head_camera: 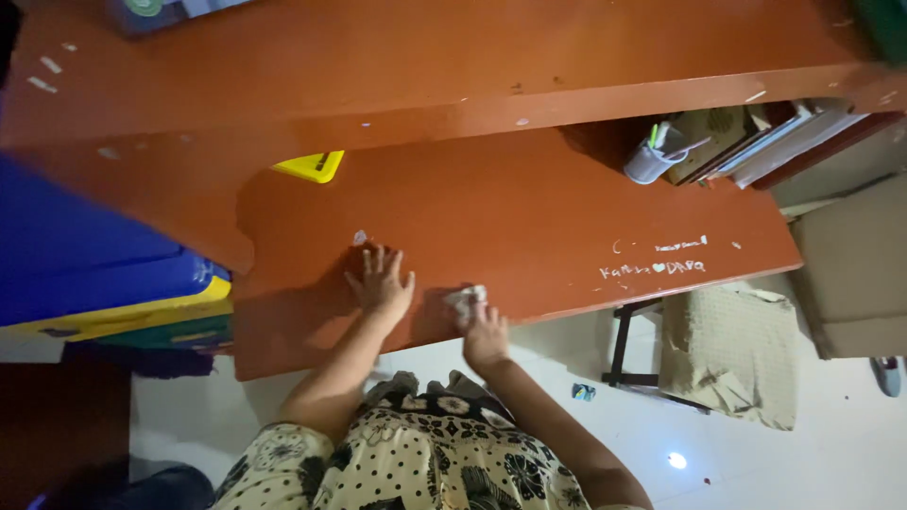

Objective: The person wipes an orange desk surface with a white cloth, removing white marks and smudges. They move a yellow lamp and a framed photo aside to reach the surface, then continue wiping the top and lower shelf areas.

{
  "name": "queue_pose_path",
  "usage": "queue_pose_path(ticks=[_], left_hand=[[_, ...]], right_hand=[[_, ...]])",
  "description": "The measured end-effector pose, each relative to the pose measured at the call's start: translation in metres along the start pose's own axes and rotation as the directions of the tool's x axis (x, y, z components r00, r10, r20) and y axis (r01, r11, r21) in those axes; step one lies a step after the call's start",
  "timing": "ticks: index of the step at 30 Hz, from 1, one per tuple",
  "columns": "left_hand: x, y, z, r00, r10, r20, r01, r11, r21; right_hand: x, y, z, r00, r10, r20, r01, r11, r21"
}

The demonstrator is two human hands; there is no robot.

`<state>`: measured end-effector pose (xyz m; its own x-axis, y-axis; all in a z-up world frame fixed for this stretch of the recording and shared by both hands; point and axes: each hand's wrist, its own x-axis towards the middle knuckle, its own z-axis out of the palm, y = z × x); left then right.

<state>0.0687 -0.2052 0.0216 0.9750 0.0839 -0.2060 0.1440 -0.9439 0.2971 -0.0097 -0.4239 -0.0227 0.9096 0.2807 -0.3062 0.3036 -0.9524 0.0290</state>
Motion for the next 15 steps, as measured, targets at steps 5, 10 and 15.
queue_pose_path(ticks=[5, 10, 15], left_hand=[[0.0, 0.027, 0.026, 0.998, -0.064, -0.007, 0.065, 0.988, 0.137], [0.001, 0.032, 0.026, 0.996, -0.092, -0.011, 0.093, 0.975, 0.201], [-0.001, 0.032, 0.027, 0.996, -0.066, -0.055, 0.075, 0.982, 0.175]], right_hand=[[-0.016, 0.054, -0.03, 0.999, 0.045, -0.011, -0.044, 0.997, 0.063], [-0.004, 0.175, -0.015, 0.907, 0.393, -0.151, -0.382, 0.919, 0.099], [0.024, 0.267, -0.017, 0.701, 0.707, -0.095, -0.647, 0.686, 0.334]])
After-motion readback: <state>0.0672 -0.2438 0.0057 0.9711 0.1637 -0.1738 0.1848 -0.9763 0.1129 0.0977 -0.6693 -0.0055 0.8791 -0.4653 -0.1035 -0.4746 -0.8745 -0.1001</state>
